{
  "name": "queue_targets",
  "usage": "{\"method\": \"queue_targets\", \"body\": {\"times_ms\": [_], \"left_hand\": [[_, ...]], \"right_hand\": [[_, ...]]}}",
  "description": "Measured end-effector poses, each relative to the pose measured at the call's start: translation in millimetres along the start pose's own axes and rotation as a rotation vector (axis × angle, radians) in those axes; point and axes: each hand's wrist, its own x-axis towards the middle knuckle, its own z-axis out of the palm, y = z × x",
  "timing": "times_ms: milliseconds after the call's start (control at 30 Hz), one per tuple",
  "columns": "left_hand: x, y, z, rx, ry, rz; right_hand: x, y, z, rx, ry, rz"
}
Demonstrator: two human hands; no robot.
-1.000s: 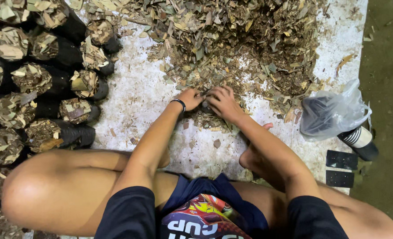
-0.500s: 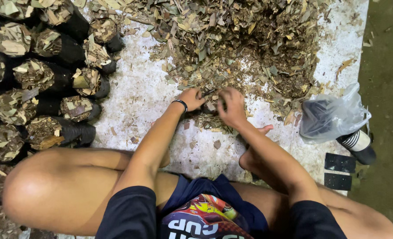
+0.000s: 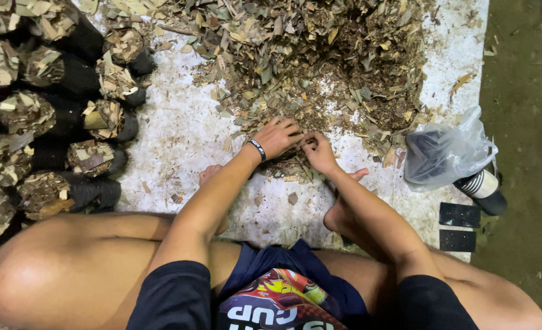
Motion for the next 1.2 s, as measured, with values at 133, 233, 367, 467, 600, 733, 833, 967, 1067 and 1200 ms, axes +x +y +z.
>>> {"method": "queue_targets", "body": {"times_ms": [133,233,367,467,600,733,833,967,1067,1200], "left_hand": [[1.7,6.8,7.5,0.145,-0.05,0.038],[3.8,14.6,12.1,0.124,-0.029,-0.004],[10.0,21.9,16.8,0.168,-0.175,-0.082],[8.9,21.4,18.7,0.18,-0.166,-0.096],[12.1,19.4,30.9,0.249,-0.254,-0.108],[11.6,20.9,44.0,0.219,-0.175,-0.077],[18.1,24.6,51.5,0.308,-0.134,-0.075],[25.5,10.3,62.0,0.264,-0.194,-0.036],[39.4,-14.0,49.5,0.153,-0.136,0.029],[74.2,-51.4,-20.4,0.244,-0.095,0.151]], "right_hand": [[3.9,-13.8,-1.0,0.029,-0.063,0.129],[7.4,-20.0,-4.9,-0.031,-0.136,0.243],[12.8,-15.0,-11.3,0.056,-0.27,0.371],[12.9,-3.7,-13.1,0.182,-0.304,0.366],[13.5,14.5,-9.0,0.346,-0.245,0.407],[8.3,22.6,1.6,0.412,-0.205,0.333],[11.6,15.1,-0.2,0.452,-0.196,0.357],[12.5,5.5,-2.4,0.49,-0.181,0.463],[20.5,-7.3,-9.3,0.476,-0.218,0.453],[52.1,-28.5,-8.9,0.326,-0.263,0.367]]}}
